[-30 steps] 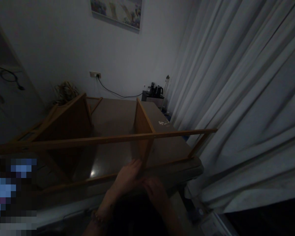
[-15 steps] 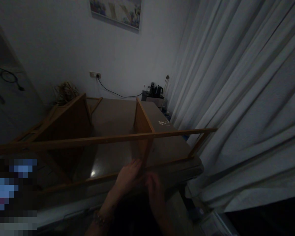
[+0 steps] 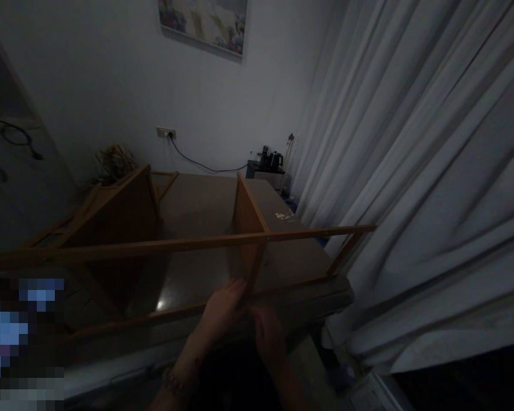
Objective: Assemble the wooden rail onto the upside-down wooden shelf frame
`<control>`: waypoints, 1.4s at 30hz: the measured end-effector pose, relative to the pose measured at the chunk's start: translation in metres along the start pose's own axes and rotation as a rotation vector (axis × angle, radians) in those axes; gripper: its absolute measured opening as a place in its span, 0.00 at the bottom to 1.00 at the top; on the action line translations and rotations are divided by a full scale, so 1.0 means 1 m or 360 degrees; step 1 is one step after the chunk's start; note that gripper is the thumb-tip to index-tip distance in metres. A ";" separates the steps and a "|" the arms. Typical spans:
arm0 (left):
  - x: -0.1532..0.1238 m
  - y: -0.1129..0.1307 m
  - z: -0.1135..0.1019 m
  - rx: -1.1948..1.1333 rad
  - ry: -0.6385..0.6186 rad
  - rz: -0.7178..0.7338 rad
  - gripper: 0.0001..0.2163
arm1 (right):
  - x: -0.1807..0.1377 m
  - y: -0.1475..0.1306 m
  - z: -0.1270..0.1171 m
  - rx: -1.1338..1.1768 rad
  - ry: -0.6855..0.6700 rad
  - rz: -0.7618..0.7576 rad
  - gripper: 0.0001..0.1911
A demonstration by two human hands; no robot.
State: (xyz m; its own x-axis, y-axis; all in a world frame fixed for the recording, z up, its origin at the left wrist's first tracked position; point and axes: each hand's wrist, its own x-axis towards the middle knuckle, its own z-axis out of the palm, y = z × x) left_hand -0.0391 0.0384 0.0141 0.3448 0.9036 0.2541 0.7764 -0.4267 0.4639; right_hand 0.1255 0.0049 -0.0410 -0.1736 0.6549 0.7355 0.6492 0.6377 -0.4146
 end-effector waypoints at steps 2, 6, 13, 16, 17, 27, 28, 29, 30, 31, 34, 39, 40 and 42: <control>0.000 -0.002 0.002 0.0006 -0.0013 -0.0022 0.17 | 0.001 -0.001 0.000 -0.0001 -0.0013 -0.0031 0.15; -0.001 -0.004 0.003 0.0001 -0.0049 -0.0020 0.18 | 0.002 -0.003 0.000 0.0034 -0.0016 -0.0002 0.15; 0.000 0.003 -0.002 -0.0039 0.0004 -0.0025 0.14 | 0.005 -0.001 -0.007 0.0034 -0.0137 -0.0017 0.14; 0.000 0.005 -0.003 -0.0016 0.0014 -0.0031 0.14 | 0.006 0.000 -0.010 0.0039 -0.0167 -0.0080 0.15; 0.000 0.005 -0.004 -0.0010 0.0009 -0.0029 0.14 | 0.005 0.001 -0.010 0.0041 -0.0176 -0.0107 0.15; 0.000 0.004 -0.003 0.0009 -0.0034 -0.0041 0.14 | 0.013 0.001 -0.024 -0.0056 -0.0410 -0.0176 0.16; 0.000 0.003 -0.002 0.0010 -0.0034 -0.0044 0.14 | 0.015 0.000 -0.025 -0.0116 -0.0410 -0.0186 0.16; 0.000 0.003 -0.002 0.0011 -0.0035 -0.0041 0.15 | 0.016 -0.001 -0.025 -0.0187 -0.0412 -0.0192 0.16; 0.000 0.003 -0.002 0.0015 -0.0036 -0.0038 0.15 | 0.016 -0.002 -0.024 -0.0258 -0.0408 -0.0189 0.16; 0.000 0.002 -0.001 0.0025 -0.0033 -0.0038 0.16 | 0.015 -0.003 -0.023 -0.0321 -0.0400 -0.0181 0.16; -0.001 0.000 0.001 0.0058 -0.0043 -0.0034 0.17 | 0.011 -0.006 -0.017 -0.0426 -0.0342 -0.0145 0.19; -0.001 -0.002 0.003 0.0090 -0.0051 -0.0043 0.17 | 0.004 -0.010 -0.008 -0.0418 -0.0187 -0.0077 0.19; -0.001 -0.002 0.002 0.0087 -0.0045 -0.0038 0.17 | 0.003 -0.011 -0.007 -0.0405 -0.0160 -0.0050 0.19; -0.002 0.000 0.001 0.0071 -0.0026 -0.0022 0.16 | 0.001 -0.013 -0.004 -0.0367 -0.0133 0.0024 0.18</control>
State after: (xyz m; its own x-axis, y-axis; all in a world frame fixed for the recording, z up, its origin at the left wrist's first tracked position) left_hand -0.0395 0.0368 0.0130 0.3423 0.9100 0.2338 0.8037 -0.4125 0.4288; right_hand 0.1201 -0.0042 -0.0326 -0.2174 0.7009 0.6793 0.8024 0.5246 -0.2845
